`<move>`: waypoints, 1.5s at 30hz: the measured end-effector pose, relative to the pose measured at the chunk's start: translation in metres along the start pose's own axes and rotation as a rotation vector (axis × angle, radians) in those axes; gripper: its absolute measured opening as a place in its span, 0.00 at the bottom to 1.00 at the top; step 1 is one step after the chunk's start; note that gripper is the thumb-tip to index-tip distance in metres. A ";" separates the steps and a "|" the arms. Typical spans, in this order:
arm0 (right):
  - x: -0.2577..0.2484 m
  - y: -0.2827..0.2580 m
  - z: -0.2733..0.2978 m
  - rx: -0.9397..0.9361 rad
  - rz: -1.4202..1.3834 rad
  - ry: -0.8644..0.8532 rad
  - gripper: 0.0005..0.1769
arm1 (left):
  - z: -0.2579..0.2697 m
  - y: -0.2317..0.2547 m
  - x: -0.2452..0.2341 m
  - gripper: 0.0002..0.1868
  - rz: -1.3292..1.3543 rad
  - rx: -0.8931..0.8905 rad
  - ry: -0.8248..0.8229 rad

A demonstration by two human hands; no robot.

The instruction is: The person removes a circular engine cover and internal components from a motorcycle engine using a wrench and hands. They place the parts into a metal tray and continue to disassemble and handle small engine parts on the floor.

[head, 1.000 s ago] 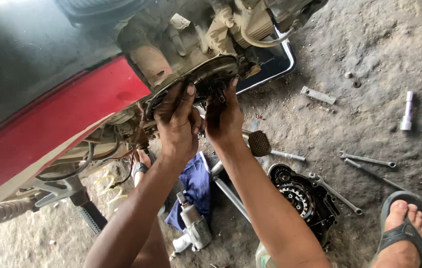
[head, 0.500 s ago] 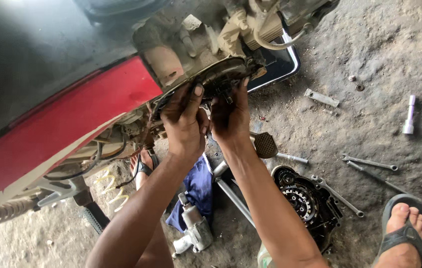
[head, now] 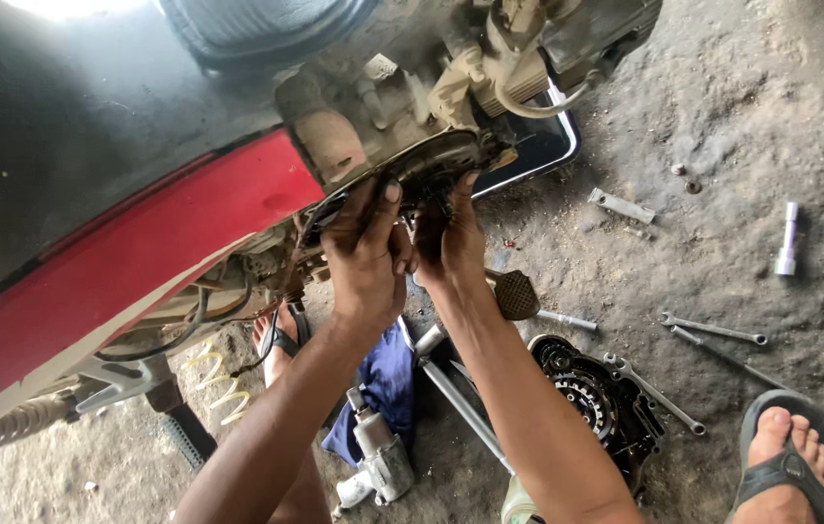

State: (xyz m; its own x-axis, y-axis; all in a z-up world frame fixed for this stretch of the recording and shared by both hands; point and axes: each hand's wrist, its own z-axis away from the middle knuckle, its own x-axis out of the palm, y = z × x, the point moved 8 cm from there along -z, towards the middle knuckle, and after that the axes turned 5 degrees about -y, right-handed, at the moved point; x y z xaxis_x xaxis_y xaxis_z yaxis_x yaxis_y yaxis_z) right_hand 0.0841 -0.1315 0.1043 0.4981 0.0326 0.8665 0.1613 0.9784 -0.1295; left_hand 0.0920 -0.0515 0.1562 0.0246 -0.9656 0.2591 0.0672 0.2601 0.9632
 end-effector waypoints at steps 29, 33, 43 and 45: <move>-0.013 0.006 -0.011 -0.050 -0.070 -0.029 0.26 | -0.008 -0.005 -0.008 0.14 -0.003 -0.124 0.004; -0.012 0.008 -0.003 -0.047 -0.112 -0.067 0.28 | -0.004 -0.009 -0.007 0.15 0.059 -0.115 0.018; -0.057 -0.011 0.007 -0.340 0.029 0.057 0.13 | 0.020 0.028 0.011 0.18 -0.137 0.017 -0.083; -0.060 -0.010 0.021 -0.326 0.215 0.028 0.12 | 0.032 0.033 0.010 0.20 -0.147 0.066 -0.110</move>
State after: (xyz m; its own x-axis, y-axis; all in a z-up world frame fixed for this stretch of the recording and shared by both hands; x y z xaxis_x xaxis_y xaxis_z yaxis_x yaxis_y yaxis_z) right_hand 0.0344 -0.1387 0.0639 0.5721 0.2203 0.7901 0.3108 0.8332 -0.4573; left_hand 0.0621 -0.0526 0.1934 -0.0902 -0.9889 0.1180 -0.0032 0.1188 0.9929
